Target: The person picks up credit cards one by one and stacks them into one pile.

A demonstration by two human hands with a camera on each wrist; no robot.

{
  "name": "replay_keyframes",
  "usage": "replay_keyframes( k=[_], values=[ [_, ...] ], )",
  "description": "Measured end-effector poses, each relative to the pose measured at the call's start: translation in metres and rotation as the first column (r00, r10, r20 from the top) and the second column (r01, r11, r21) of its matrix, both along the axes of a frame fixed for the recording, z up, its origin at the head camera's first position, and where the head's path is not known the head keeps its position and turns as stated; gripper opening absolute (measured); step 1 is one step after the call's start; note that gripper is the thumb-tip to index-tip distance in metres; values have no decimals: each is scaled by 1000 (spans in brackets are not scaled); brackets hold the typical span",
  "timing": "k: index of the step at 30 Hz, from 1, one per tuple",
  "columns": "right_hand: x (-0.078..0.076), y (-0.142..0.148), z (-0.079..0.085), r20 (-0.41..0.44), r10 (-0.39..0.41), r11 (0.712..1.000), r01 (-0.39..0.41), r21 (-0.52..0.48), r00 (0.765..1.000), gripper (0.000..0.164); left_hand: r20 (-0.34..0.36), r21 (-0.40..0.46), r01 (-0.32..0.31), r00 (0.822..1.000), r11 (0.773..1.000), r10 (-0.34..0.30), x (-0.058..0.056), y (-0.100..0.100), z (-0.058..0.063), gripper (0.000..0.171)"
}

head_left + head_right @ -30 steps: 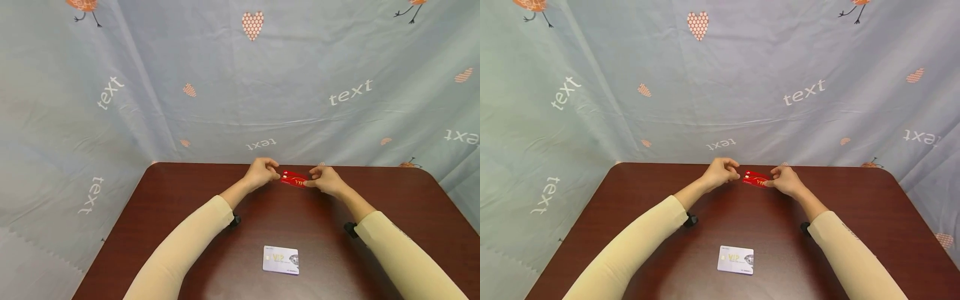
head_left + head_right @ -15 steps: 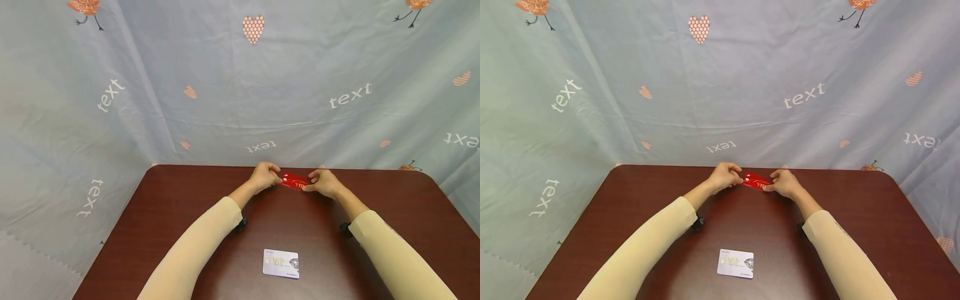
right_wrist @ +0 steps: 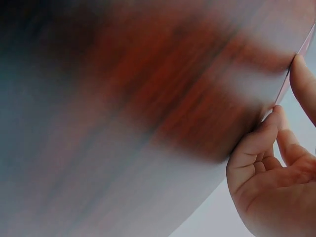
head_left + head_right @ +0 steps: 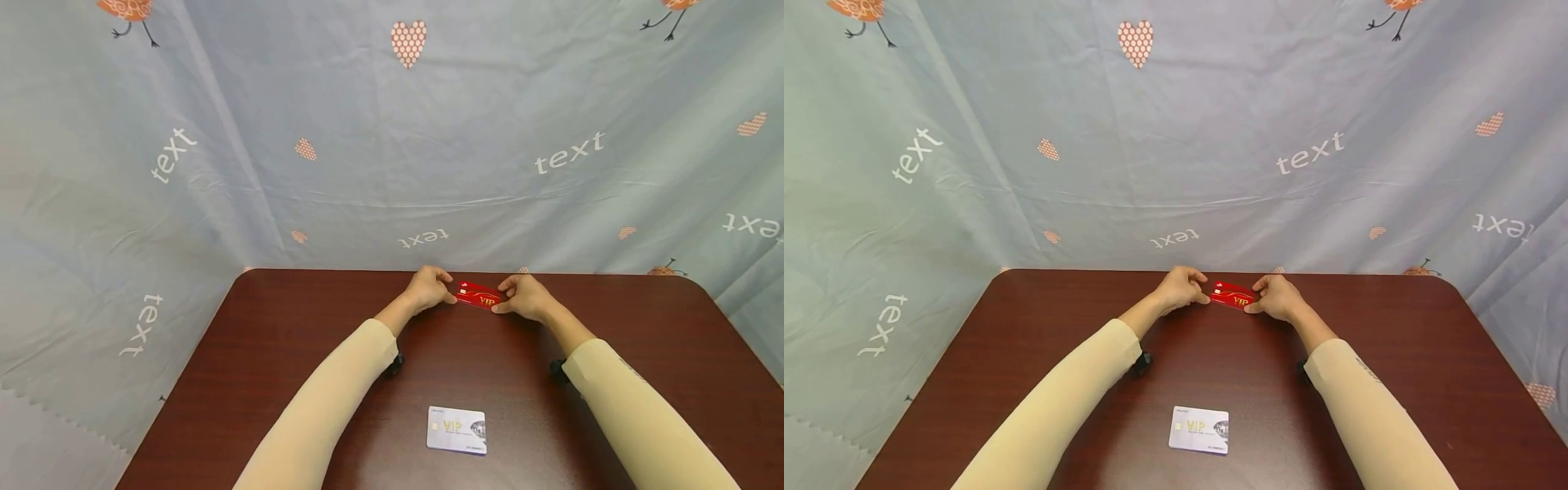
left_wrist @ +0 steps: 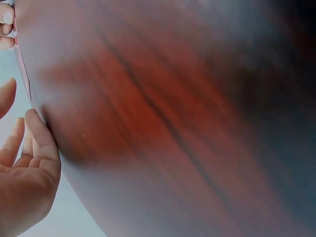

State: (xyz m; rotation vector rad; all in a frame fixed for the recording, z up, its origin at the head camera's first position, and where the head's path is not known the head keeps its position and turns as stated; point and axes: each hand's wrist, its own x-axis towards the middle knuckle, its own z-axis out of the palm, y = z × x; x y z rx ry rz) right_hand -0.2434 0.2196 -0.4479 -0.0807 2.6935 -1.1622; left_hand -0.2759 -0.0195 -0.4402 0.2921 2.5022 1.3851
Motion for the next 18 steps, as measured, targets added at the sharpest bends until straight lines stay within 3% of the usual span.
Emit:
replay_keyframes(
  k=[8,18],
  values=[
    [1,-2,2,31,37,999,-37,0,999,51,-71,-190,33,996,981,-47,-1,5,-3,46],
    [1,-3,0,27,42,999,-41,-25,999,48,-83,-278,83,991,957,-109,-4,6,-1,49]
  ],
)
